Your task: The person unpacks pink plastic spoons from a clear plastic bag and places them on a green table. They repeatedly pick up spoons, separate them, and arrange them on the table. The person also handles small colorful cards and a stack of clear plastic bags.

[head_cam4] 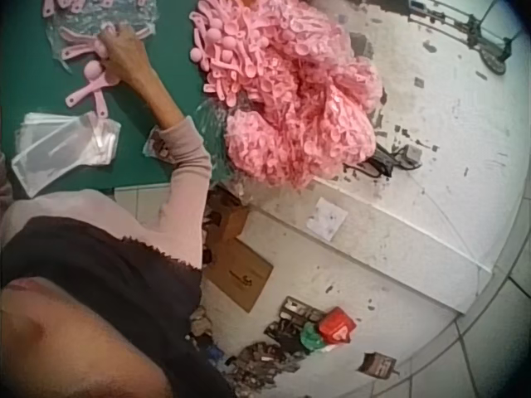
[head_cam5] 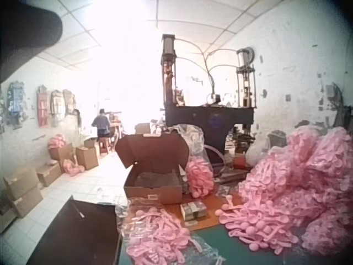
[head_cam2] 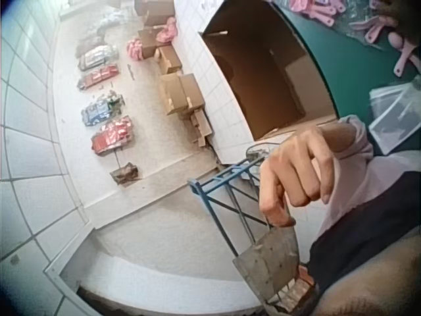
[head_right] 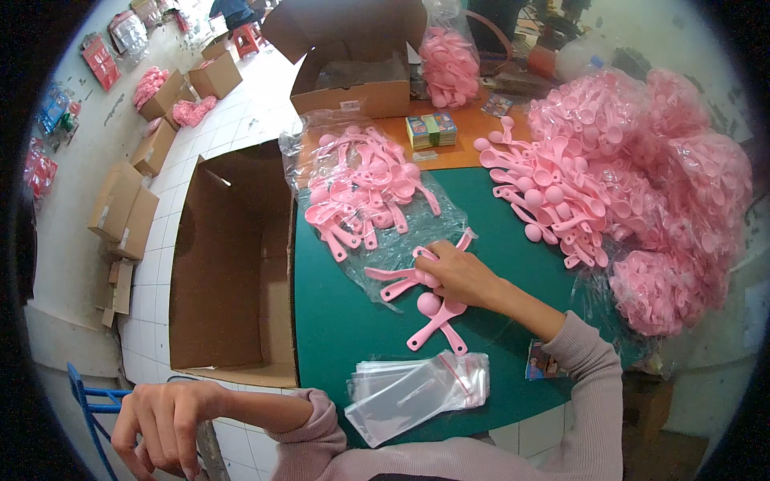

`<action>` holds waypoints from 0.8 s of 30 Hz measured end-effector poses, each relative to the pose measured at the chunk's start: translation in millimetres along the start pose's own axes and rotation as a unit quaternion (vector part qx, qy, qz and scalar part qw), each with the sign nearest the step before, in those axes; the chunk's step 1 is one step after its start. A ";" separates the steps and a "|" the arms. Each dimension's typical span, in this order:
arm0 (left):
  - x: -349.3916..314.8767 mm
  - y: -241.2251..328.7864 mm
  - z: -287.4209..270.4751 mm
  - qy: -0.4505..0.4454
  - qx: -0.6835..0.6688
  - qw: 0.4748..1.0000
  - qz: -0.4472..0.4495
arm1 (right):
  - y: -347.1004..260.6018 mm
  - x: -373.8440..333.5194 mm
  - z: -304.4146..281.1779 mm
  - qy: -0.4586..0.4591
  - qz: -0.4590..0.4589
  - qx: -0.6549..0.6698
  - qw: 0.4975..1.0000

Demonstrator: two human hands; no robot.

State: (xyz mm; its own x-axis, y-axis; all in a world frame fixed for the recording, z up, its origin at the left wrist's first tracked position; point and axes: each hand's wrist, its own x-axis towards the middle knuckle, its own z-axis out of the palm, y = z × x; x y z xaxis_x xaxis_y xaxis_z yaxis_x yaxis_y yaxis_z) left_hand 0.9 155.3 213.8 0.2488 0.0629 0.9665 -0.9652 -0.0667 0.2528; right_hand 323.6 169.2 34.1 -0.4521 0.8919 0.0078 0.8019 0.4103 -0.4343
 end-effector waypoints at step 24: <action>2.6 -13.1 3.5 0.011 0.009 1.000 0.020 | 28.9 -44.0 -55.3 0.077 0.035 0.804 0.589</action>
State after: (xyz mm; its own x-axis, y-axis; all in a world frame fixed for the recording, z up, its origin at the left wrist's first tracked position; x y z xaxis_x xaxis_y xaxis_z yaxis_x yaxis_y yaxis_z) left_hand 14.5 152.8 213.2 0.2076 0.0817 0.9748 -0.9728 -0.0874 0.2145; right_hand 388.2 152.3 71.0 -0.3008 0.9531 -0.0327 -0.6453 -0.2287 -0.7289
